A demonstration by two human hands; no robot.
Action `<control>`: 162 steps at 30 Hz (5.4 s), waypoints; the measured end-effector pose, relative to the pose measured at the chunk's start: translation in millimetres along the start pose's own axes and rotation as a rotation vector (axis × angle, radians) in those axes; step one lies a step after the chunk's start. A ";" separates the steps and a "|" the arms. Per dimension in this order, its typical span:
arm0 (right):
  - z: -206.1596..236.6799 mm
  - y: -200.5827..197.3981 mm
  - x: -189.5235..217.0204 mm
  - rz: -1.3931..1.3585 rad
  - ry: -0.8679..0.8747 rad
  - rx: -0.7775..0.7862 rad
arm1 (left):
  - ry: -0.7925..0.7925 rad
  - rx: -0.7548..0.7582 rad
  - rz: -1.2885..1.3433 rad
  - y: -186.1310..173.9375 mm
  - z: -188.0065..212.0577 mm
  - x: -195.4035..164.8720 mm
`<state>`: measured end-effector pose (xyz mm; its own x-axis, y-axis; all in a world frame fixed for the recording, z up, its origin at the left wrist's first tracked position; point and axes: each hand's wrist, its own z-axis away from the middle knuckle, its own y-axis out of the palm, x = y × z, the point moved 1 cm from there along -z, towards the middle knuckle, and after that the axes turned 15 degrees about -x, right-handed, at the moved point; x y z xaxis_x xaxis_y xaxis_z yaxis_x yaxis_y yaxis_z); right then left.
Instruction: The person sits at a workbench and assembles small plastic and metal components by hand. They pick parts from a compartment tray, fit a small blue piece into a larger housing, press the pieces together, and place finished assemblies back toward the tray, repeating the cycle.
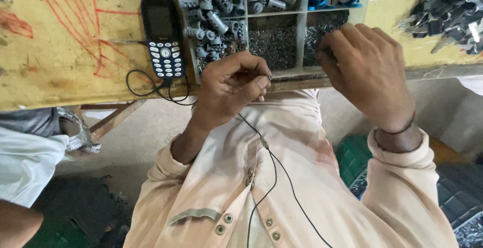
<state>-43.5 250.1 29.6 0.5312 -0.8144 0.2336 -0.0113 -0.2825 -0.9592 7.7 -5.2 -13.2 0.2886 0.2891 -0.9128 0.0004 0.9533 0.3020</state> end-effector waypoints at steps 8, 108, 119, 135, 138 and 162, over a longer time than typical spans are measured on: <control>-2.4 2.3 0.6 -0.065 0.098 0.001 | -0.043 0.004 -0.008 0.6 -0.8 -0.9; -11.3 -24.0 64.5 -0.742 0.197 -0.141 | 0.188 -0.165 -0.083 29.2 21.7 -9.8; -90.3 29.5 0.9 0.027 -0.338 -0.233 | 0.678 0.025 -0.406 9.0 -3.8 9.9; -50.1 3.1 7.1 -0.575 0.088 -0.562 | 0.529 0.038 -0.158 -10.2 0.7 -8.7; -20.8 13.5 -8.7 -0.482 0.162 -0.597 | 0.448 0.081 -0.091 -10.9 2.6 -12.4; -35.7 1.1 -24.1 -1.042 0.664 -0.181 | 0.635 0.134 -0.363 3.8 -16.0 -8.8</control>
<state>-86.6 251.3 28.7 -0.1722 -0.2447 0.9542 0.0132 -0.9692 -0.2461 -10.2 -2.7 -8.3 -0.3610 -0.0088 -0.9325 0.1190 0.9913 -0.0554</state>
